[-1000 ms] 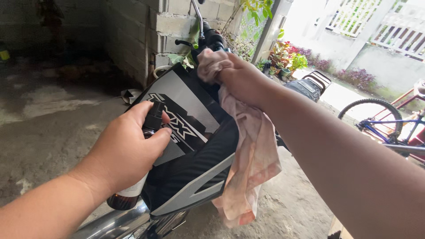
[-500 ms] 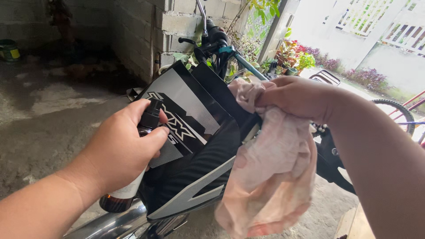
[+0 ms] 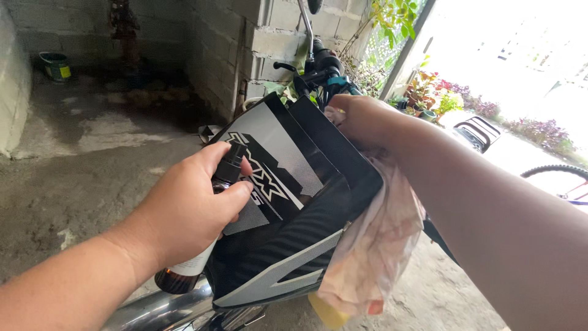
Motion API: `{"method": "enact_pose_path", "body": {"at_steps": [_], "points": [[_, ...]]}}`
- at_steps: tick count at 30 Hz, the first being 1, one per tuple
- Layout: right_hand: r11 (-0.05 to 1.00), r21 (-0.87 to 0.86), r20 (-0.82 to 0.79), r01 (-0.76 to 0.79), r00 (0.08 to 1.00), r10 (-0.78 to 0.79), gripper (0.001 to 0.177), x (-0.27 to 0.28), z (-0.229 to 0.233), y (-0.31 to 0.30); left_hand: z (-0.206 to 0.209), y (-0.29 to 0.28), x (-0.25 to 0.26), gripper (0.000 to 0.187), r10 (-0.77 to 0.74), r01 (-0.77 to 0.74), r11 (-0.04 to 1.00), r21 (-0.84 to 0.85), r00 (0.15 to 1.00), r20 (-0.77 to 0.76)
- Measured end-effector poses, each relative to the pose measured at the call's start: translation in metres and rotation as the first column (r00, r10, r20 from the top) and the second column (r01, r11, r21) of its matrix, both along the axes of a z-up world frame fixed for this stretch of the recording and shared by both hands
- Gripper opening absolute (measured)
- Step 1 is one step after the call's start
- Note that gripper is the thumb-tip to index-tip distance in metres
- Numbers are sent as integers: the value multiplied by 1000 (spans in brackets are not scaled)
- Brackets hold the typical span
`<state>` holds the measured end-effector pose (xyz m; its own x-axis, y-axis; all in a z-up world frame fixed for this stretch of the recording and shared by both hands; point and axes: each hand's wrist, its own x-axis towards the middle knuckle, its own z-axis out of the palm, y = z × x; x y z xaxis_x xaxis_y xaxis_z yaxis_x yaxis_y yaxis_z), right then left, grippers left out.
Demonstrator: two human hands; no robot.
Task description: The person sprays a cleaning solution onto the front fairing of a motorcycle and wipes it with a cloth. They repeatedly spray and wipe the same area, focusing on the headlight and side panels.
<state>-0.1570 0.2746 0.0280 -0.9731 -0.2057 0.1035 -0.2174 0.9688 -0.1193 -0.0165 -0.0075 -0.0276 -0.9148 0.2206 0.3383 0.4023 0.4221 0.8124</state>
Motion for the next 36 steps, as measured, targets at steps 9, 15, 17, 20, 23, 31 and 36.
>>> {"method": "enact_pose_path", "body": {"at_steps": [9, 15, 17, 20, 23, 31, 36], "points": [[918, -359, -7, -169, 984, 178, 33, 21, 7, -5, 16, 8, 9, 19, 114, -111, 993, -26, 954, 276], [993, -117, 196, 31, 981, -7, 30, 72, 33, 11, 16, 9, 12, 20, 168, -151, 986, -77, 938, 304], [996, -12, 239, 86, 968, -80, 28, 90, 40, 15, 15, 9, 12, 20, 155, -144, 988, -60, 944, 291], [985, 69, 302, 158, 938, -172, 43, 114, 48, 20, 16, 10, 13, 21, 144, -133, 989, -60, 954, 264], [966, -10, 287, 257, 926, -244, 53, 129, 57, 19, 18, 11, 14, 21, 159, -137, 986, -96, 945, 287], [921, -332, -65, 203, 969, -238, 29, 147, 35, -24, 18, 10, 14, 25, 180, -154, 982, -114, 942, 283], [995, -44, -469, -93, 881, 62, 49, 157, -19, -29, 10, 5, 13, 25, 106, -102, 994, -30, 975, 194]]}}
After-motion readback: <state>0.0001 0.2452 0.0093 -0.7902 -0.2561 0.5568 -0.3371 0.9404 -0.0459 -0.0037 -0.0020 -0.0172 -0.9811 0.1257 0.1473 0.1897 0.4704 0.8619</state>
